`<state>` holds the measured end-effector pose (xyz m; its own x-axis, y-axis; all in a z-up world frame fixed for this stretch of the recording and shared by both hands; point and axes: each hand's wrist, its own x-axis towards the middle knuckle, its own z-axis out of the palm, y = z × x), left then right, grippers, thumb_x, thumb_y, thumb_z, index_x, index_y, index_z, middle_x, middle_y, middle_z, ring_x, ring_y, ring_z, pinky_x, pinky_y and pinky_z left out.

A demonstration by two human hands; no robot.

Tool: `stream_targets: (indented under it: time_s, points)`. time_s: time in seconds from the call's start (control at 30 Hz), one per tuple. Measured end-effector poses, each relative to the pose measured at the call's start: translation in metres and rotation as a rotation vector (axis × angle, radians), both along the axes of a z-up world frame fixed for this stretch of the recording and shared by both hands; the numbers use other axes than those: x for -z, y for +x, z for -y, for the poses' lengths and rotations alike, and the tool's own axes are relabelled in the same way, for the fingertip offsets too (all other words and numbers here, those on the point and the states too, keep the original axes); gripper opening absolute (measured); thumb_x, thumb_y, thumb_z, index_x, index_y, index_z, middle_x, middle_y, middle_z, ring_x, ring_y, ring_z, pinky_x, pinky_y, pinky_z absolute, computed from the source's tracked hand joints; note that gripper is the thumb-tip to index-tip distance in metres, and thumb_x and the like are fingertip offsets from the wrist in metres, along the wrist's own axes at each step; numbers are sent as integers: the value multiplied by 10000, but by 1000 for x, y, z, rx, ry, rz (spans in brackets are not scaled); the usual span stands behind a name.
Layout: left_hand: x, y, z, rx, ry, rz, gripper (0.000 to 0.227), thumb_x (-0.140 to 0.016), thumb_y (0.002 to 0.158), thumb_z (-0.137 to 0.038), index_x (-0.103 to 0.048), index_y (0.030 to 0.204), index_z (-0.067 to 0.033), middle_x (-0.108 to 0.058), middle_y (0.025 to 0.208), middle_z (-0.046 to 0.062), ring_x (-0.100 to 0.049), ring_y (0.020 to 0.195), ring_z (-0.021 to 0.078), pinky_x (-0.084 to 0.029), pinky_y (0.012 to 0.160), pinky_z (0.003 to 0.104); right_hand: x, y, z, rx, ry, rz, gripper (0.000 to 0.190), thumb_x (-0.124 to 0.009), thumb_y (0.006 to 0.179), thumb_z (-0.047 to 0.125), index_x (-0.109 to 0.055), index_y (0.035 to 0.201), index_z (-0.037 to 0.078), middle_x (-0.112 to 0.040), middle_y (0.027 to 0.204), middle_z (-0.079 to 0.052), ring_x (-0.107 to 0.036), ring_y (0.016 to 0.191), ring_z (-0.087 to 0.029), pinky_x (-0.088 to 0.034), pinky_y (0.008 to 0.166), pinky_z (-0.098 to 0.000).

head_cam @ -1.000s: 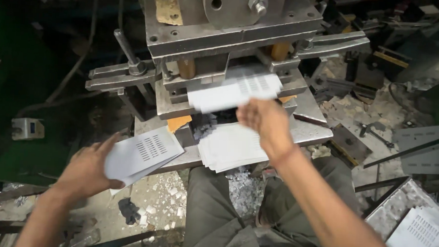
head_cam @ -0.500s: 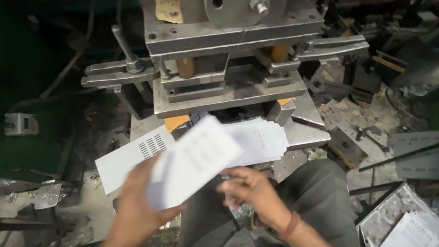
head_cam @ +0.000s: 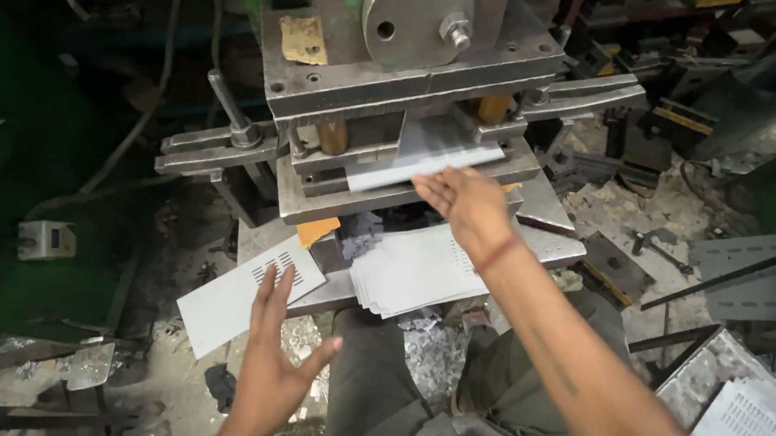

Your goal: Manually feeding and operating a metal stamping press to create small perforated metal parts.

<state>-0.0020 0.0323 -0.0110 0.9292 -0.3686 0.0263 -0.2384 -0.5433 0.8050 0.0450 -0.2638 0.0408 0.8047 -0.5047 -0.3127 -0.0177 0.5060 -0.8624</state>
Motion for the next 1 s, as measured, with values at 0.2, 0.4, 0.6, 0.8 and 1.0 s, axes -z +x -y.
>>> stream_targets:
  time_s: [0.2,0.4,0.6,0.8,1.0]
  points:
    - [31,-8,-11,-4,-3,47,1062,-892,707,-276,-320,1595,-173,-208,1718,151,-332,1521,385,-342,1142,593,26,80,14,256,79,-7,240,-415,869,-77,-605,1001,-141,-691,870,-261,-748,747,-362,-639,600,-386]
    - [62,-1,-22,1,30,-60,999,-904,704,-215,-391,1559,-153,-290,1687,139,-319,1545,357,-328,1176,574,20,85,11,300,20,-166,211,-481,905,-4,-656,789,-28,-660,692,-129,-460,442,-163,-395,371,-306]
    - [49,16,-35,-32,159,-145,997,-918,698,-248,-415,1559,-267,-313,1687,51,-353,1526,312,-326,1211,570,15,84,11,240,-11,-234,220,-496,893,-11,-664,751,-12,-604,627,-102,-450,451,-158,-382,381,-301]
    - [72,84,-84,-7,258,-4,1081,-928,641,-182,-377,1570,-205,-253,1668,136,-327,1491,394,-338,1174,661,12,76,6,196,-58,-223,221,-473,871,-39,-645,735,-13,-614,639,-103,-449,454,-151,-342,391,-292]
    - [105,141,-120,54,889,86,1521,-1134,469,-382,-198,1664,-287,-490,1517,134,-499,1407,296,-189,1289,615,22,81,7,218,-101,-159,187,-527,891,-7,-647,748,-12,-611,614,-106,-445,422,-164,-318,360,-309]
